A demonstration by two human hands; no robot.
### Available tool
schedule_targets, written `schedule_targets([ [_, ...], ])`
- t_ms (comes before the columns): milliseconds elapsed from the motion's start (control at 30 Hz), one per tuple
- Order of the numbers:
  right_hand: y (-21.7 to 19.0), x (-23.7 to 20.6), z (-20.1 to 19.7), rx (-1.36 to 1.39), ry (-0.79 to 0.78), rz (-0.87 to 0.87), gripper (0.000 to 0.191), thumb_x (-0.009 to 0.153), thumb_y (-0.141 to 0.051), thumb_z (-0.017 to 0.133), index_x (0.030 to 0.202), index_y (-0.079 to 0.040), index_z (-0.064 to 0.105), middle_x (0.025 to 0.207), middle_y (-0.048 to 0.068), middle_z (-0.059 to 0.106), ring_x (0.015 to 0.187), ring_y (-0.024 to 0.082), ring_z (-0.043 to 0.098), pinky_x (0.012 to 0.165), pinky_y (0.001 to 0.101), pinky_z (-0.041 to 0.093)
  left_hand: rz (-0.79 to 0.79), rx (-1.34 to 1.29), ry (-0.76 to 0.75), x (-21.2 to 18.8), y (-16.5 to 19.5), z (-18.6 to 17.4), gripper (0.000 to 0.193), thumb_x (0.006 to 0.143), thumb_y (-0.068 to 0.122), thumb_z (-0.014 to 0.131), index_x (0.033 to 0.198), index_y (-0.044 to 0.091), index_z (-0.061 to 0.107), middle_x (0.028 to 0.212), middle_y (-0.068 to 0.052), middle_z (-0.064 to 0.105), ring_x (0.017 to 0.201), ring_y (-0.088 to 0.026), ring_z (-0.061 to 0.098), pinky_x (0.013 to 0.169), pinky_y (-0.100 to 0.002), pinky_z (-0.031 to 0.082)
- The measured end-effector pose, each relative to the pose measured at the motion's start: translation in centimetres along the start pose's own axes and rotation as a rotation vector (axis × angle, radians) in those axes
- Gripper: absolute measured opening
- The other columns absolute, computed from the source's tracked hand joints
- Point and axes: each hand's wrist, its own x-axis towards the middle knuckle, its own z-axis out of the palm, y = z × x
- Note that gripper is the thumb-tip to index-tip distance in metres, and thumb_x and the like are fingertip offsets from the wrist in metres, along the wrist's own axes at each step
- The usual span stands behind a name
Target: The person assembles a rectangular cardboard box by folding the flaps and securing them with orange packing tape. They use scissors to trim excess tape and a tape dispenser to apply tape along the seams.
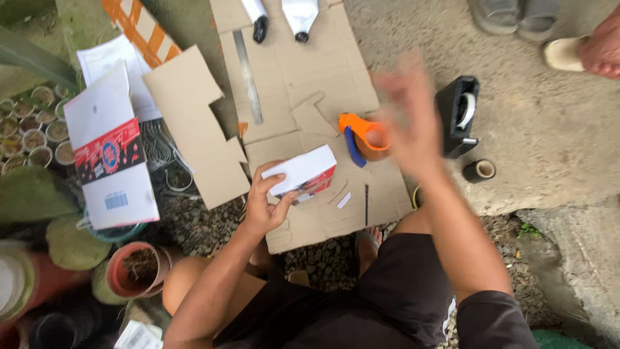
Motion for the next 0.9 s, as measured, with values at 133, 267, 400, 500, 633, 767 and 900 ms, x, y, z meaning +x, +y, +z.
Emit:
schedule_targets([
  [133, 2.1, 3.5, -4.0, 0.239, 0.205, 0.271, 0.077, 0.116, -0.018, 0.062, 0.169, -0.006, 0.008, 0.149, 0.015, 0.062, 0.139, 0.023, 0.061, 0.118, 0.0368, 0.05, -0.018, -0.034, -0.004, -0.3, 0.4, -0.3, 0.054, 0.091, 0.005, 0.079, 0.133, 0.014, 0.046, 0.136, -0.027, 0.056, 0.126, -0.04, 0.062, 0.1, -0.046, 0.056],
  [267, 2.6, 0.2, -3.6, 0.058, 0.009, 0.193, 0.069, 0.107, -0.013, 0.066, 0.161, -0.003, 0.025, 0.135, 0.01, 0.06, 0.125, 0.019, 0.058, 0.107, 0.0356, 0.049, -0.013, -0.03, 0.008, 0.2, 1.0, -0.6, 0.054, 0.089, 0.006, 0.08, 0.132, 0.014, 0.048, 0.135, -0.026, 0.057, 0.124, -0.039, 0.063, 0.099, -0.045, 0.055],
  [400, 2.2, -3.8, -3.9, -0.524, -0.3, 0.517, 0.033, 0.097, -0.03, 0.067, 0.117, -0.004, 0.069, 0.102, 0.016, 0.073, 0.096, 0.026, 0.072, 0.085, 0.0375, 0.055, -0.059, -0.019, 0.021, 1.0, 1.6, -0.9, 0.053, 0.089, 0.006, 0.081, 0.13, 0.014, 0.049, 0.134, -0.025, 0.058, 0.12, -0.037, 0.066, 0.097, -0.042, 0.055],
  [500, 2.5, -4.4, -5.4, -0.718, -0.75, 0.536, 0.037, 0.092, -0.042, 0.065, 0.102, -0.008, 0.076, 0.097, 0.015, 0.076, 0.091, 0.031, 0.07, 0.082, 0.0431, 0.054, -0.031, -0.05, 0.033, 1.7, 2.1, -1.1, 0.052, 0.089, 0.006, 0.08, 0.13, 0.013, 0.05, 0.134, -0.025, 0.058, 0.121, -0.038, 0.065, 0.098, -0.043, 0.055],
  [633, 2.4, -5.1, -7.2, -0.642, -0.872, 0.73, 0.037, 0.083, -0.042, 0.072, 0.089, -0.007, 0.081, 0.089, 0.014, 0.081, 0.085, 0.027, 0.076, 0.078, 0.0411, 0.057, -0.027, -0.031, 0.065, 2.3, 2.5, -1.4, 0.051, 0.087, 0.005, 0.08, 0.128, 0.012, 0.051, 0.131, -0.024, 0.06, 0.12, -0.038, 0.064, 0.099, -0.044, 0.053],
  [767, 1.7, -6.6, -6.7, -0.721, -0.478, 0.92, 0.052, 0.077, -0.045, 0.09, 0.099, -0.002, 0.074, 0.098, 0.018, 0.076, 0.093, 0.029, 0.073, 0.084, 0.0392, 0.058, -0.035, -0.016, 0.104, 2.7, 2.6, -1.6, 0.049, 0.088, 0.004, 0.079, 0.128, 0.011, 0.051, 0.131, -0.024, 0.06, 0.12, -0.037, 0.065, 0.099, -0.043, 0.053],
  [900, 1.4, -7.8, -6.5, -0.753, -0.382, 0.752, 0.039, 0.074, -0.018, 0.078, 0.112, -0.009, 0.069, 0.114, 0.013, 0.072, 0.103, 0.028, 0.072, 0.088, 0.0403, 0.056, -0.059, 0.006, 0.116, 2.6, 2.7, -1.3, 0.047, 0.088, 0.003, 0.078, 0.127, 0.01, 0.052, 0.131, -0.024, 0.06, 0.118, -0.036, 0.065, 0.098, -0.041, 0.053],
])
